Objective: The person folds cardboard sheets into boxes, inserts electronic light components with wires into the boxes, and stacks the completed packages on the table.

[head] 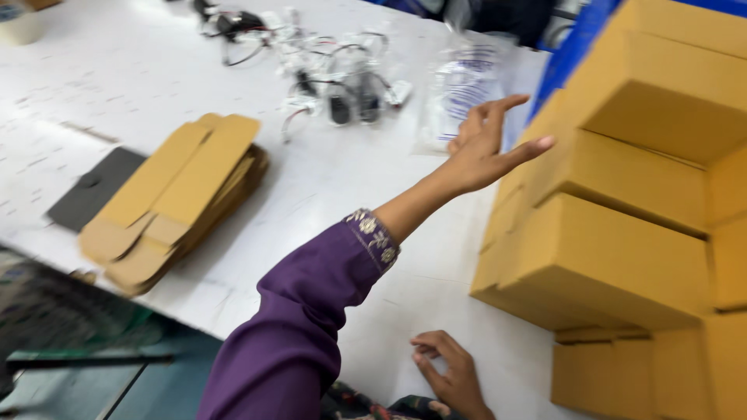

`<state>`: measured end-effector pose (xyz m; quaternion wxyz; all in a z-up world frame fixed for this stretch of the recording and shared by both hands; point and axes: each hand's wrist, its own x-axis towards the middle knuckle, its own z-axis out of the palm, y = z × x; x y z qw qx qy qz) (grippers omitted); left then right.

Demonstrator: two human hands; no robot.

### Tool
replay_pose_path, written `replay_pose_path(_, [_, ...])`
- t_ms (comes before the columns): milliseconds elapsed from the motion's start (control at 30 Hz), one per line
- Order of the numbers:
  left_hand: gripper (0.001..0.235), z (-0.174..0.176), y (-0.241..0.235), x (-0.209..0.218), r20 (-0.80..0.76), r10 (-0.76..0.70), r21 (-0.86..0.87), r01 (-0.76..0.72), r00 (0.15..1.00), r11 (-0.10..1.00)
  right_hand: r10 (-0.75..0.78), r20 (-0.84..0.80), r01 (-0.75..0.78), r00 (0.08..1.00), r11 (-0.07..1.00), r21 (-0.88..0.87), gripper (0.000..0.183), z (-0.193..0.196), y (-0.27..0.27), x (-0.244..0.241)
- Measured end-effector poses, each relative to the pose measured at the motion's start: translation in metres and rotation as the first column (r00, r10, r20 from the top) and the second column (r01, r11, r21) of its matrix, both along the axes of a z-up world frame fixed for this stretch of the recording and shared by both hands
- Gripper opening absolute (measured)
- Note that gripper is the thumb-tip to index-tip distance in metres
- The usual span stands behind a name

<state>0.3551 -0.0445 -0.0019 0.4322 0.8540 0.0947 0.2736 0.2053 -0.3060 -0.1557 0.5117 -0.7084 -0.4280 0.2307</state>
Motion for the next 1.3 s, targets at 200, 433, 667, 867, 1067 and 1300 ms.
replay_pose_path(200, [0.096,-0.064,0.14,-0.136,-0.186,0.6,0.492,-0.455,0.778,0.742,-0.047,0.078,0.054,0.996,0.995,-0.085,0.016,-0.006,0.003,-0.002])
replay_pose_path(433, [0.126,-0.047,0.252,-0.351,-0.557,0.765,0.519,-0.584,0.324,0.625,-0.073,0.143,0.101,0.987,0.975,-0.197,0.015,-0.007,0.006,-0.003])
replay_pose_path(667, [0.115,-0.02,0.224,-0.416,-0.556,0.789,0.527,-0.624,0.261,0.577,0.228,0.043,-0.217,0.973,0.96,-0.175,0.018,0.016,0.046,-0.011])
replay_pose_path(867, [0.077,-0.017,0.206,-0.431,-0.231,0.817,0.298,-0.761,0.528,0.576,0.475,0.236,-0.452,0.848,0.88,-0.147,0.022,0.03,0.123,-0.036])
replay_pose_path(1067, [0.053,-0.077,0.121,-0.391,0.027,0.607,-0.217,-0.588,0.794,0.779,0.141,-0.49,-0.07,0.86,0.985,0.16,0.067,0.037,0.223,-0.016])
replay_pose_path(1300, [0.075,-0.127,0.052,-0.357,0.078,0.368,-0.609,-0.248,0.926,0.753,0.264,-0.322,-0.178,0.909,0.945,0.274,0.051,0.056,0.237,0.036])
